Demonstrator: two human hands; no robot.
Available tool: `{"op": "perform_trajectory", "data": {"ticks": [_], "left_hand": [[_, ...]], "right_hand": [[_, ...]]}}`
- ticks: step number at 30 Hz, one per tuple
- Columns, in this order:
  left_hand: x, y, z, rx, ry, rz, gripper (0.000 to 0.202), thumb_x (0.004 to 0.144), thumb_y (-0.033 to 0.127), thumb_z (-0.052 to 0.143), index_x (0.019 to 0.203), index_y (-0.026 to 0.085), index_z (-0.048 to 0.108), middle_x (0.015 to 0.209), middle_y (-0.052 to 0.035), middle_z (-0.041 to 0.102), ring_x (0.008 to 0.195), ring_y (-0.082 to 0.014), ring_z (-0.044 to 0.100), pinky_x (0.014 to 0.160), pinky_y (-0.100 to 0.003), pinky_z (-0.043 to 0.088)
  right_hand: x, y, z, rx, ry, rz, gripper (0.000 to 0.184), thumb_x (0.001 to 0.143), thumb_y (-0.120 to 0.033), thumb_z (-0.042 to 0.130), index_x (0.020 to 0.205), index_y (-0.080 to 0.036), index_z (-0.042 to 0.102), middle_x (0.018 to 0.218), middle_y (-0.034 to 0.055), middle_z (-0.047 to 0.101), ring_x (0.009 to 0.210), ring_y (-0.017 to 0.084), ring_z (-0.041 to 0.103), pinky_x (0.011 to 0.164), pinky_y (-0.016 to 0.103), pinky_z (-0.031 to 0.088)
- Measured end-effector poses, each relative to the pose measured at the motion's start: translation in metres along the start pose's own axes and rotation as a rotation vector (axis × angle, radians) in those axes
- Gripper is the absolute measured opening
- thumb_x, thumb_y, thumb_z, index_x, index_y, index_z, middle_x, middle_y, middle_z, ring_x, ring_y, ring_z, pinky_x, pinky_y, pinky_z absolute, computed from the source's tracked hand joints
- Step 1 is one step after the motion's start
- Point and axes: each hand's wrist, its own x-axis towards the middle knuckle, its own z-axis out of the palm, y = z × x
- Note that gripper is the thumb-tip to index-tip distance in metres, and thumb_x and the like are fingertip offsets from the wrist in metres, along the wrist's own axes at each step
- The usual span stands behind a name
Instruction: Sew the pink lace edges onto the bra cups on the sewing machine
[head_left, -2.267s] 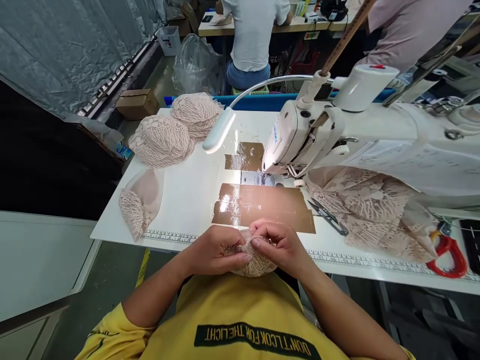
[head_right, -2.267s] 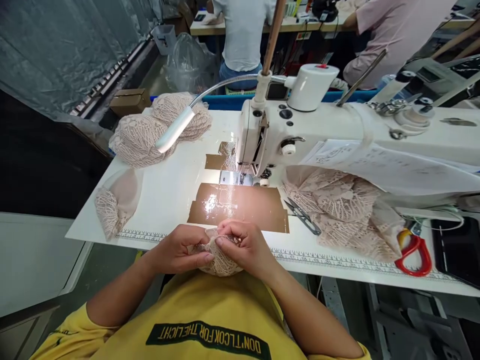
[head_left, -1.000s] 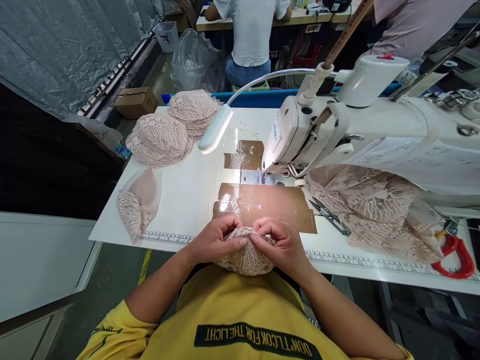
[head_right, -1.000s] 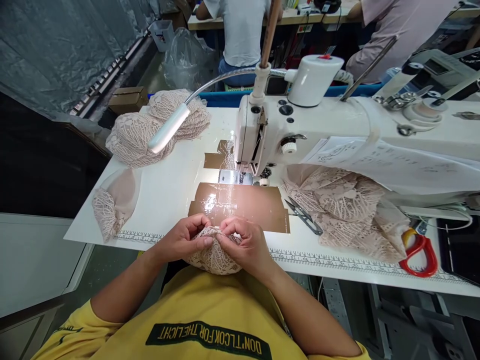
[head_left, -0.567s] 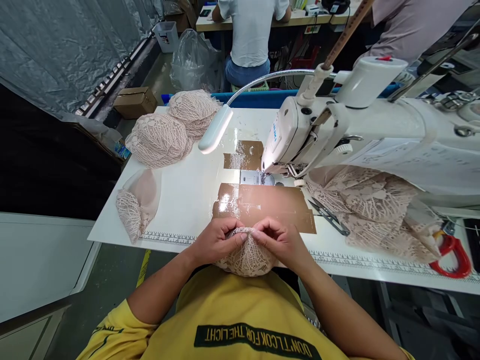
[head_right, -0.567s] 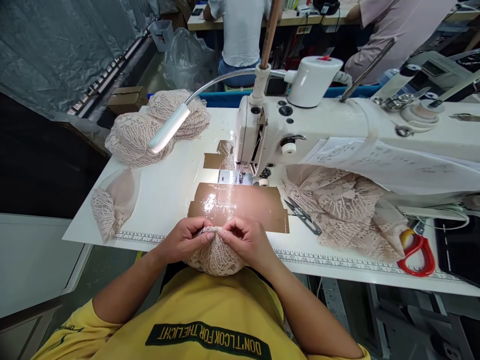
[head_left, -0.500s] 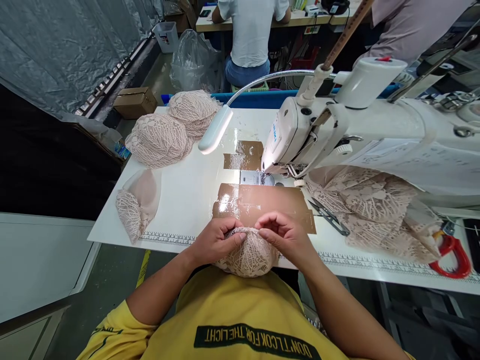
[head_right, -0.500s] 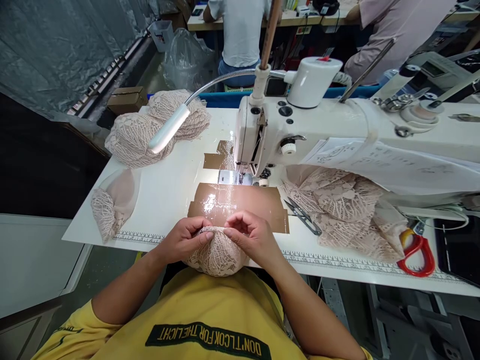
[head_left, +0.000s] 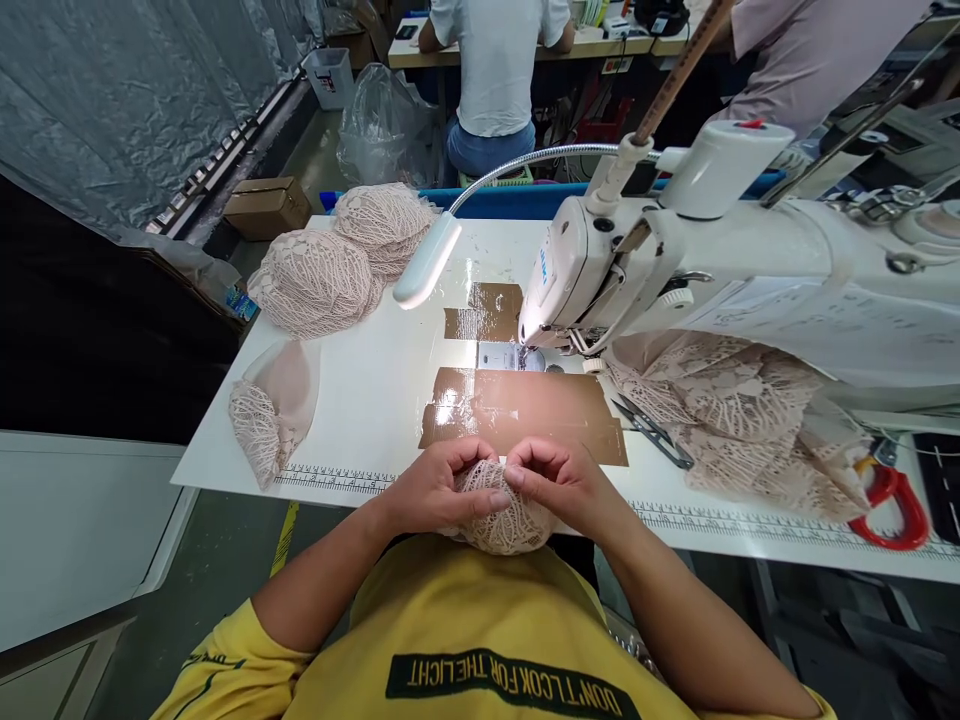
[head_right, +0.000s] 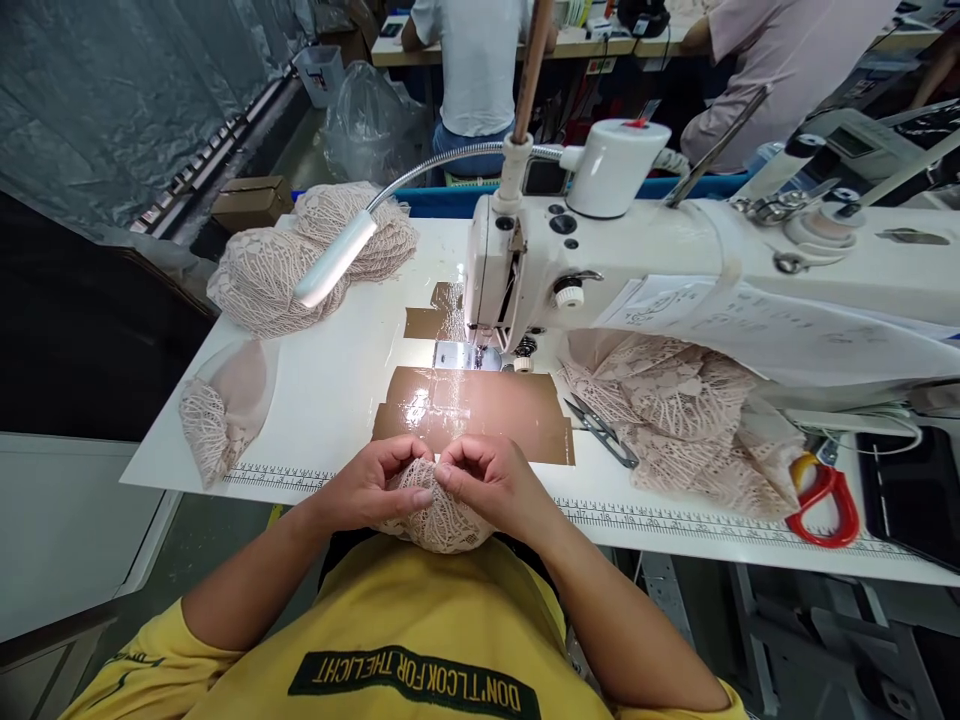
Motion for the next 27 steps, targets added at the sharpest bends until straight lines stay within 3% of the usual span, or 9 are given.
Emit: {"op": "perform_trajectory", "data": {"ticks": [4,8,11,13,17,19,22,24,27], "left_hand": [[0.003,-0.002,0.006,-0.074,0.039,0.008,0.028,0.08,0.038,0.066,0.079,0.011,0.061,0.067,0.001,0.051,0.061,-0.0087,0.043,0.056,-0.021,0.035],[0.01,-0.004,0.015,-0.389,0.106,-0.102,0.031,0.072,0.037,0.074,0.069,0.012,0.056,0.058,0.0026,0.051,0.052,-0.0074,0.045,0.052,-0.02,0.036],[0.012,0.003,0.005,-0.579,0.256,-0.147,0.029,0.066,0.034,0.076,0.074,0.012,0.058,0.061,0.0001,0.058,0.054,-0.0107,0.053,0.057,-0.024,0.043],[0.009,0.015,-0.013,-0.558,0.407,-0.081,0.028,0.066,0.032,0.075,0.079,0.013,0.06,0.064,-0.0003,0.06,0.056,-0.0123,0.055,0.059,-0.025,0.045],[0.008,0.044,-0.051,-0.079,0.766,0.182,0.02,0.073,0.032,0.068,0.071,0.016,0.056,0.06,0.0037,0.054,0.055,-0.0104,0.049,0.055,-0.022,0.039],[0.022,0.051,-0.056,0.351,0.804,0.282,0.022,0.079,0.03,0.062,0.065,0.017,0.052,0.058,0.0036,0.048,0.056,-0.0108,0.045,0.055,-0.023,0.036],[0.063,0.043,-0.04,0.984,0.573,0.329,0.019,0.082,0.019,0.053,0.063,0.017,0.053,0.066,-0.0026,0.054,0.068,-0.017,0.051,0.066,-0.029,0.04],[0.093,0.029,-0.02,1.271,0.378,0.236,0.017,0.081,0.013,0.049,0.065,0.015,0.056,0.067,-0.0078,0.056,0.073,-0.0224,0.053,0.07,-0.034,0.041],[0.117,0.01,0.009,1.323,0.295,0.203,0.017,0.082,0.012,0.047,0.069,0.013,0.059,0.067,-0.0124,0.058,0.075,-0.0279,0.054,0.067,-0.039,0.042]], "right_hand": [[0.001,0.0,0.001,0.08,0.004,0.051,0.03,0.079,-0.044,0.064,0.069,-0.017,0.057,0.061,-0.0026,0.05,0.056,0.01,0.043,0.05,0.022,0.035],[0.006,0.002,-0.001,0.177,-0.004,0.099,0.034,0.077,-0.049,0.066,0.068,-0.017,0.056,0.057,-0.0044,0.047,0.052,0.009,0.04,0.049,0.022,0.033],[0.007,0.007,-0.013,0.159,0.083,0.065,0.031,0.076,-0.048,0.067,0.075,-0.017,0.061,0.067,-0.0015,0.056,0.059,0.011,0.049,0.055,0.023,0.04],[0.004,0.01,-0.029,0.112,0.19,0.028,0.029,0.075,-0.046,0.068,0.083,-0.018,0.064,0.078,0.0016,0.062,0.068,0.013,0.055,0.062,0.025,0.045],[-0.009,0.01,-0.06,-0.015,0.339,0.0,0.026,0.079,-0.044,0.065,0.087,-0.02,0.065,0.081,0.0022,0.062,0.072,0.014,0.057,0.065,0.026,0.047],[-0.012,0.003,-0.068,-0.124,0.347,-0.032,0.024,0.081,-0.043,0.062,0.086,-0.02,0.066,0.078,0.0019,0.063,0.07,0.015,0.056,0.063,0.026,0.046],[-0.002,-0.01,-0.069,-0.368,0.307,-0.083,0.02,0.085,-0.038,0.055,0.088,-0.022,0.067,0.079,0.0025,0.067,0.068,0.016,0.058,0.06,0.027,0.044],[0.011,-0.016,-0.067,-0.529,0.265,-0.096,0.019,0.087,-0.032,0.051,0.09,-0.022,0.068,0.083,0.0025,0.069,0.069,0.017,0.059,0.061,0.028,0.044],[0.032,-0.012,-0.062,-0.715,0.209,-0.135,0.023,0.087,-0.021,0.046,0.095,-0.022,0.068,0.09,0.003,0.071,0.079,0.019,0.061,0.07,0.03,0.045]]}}
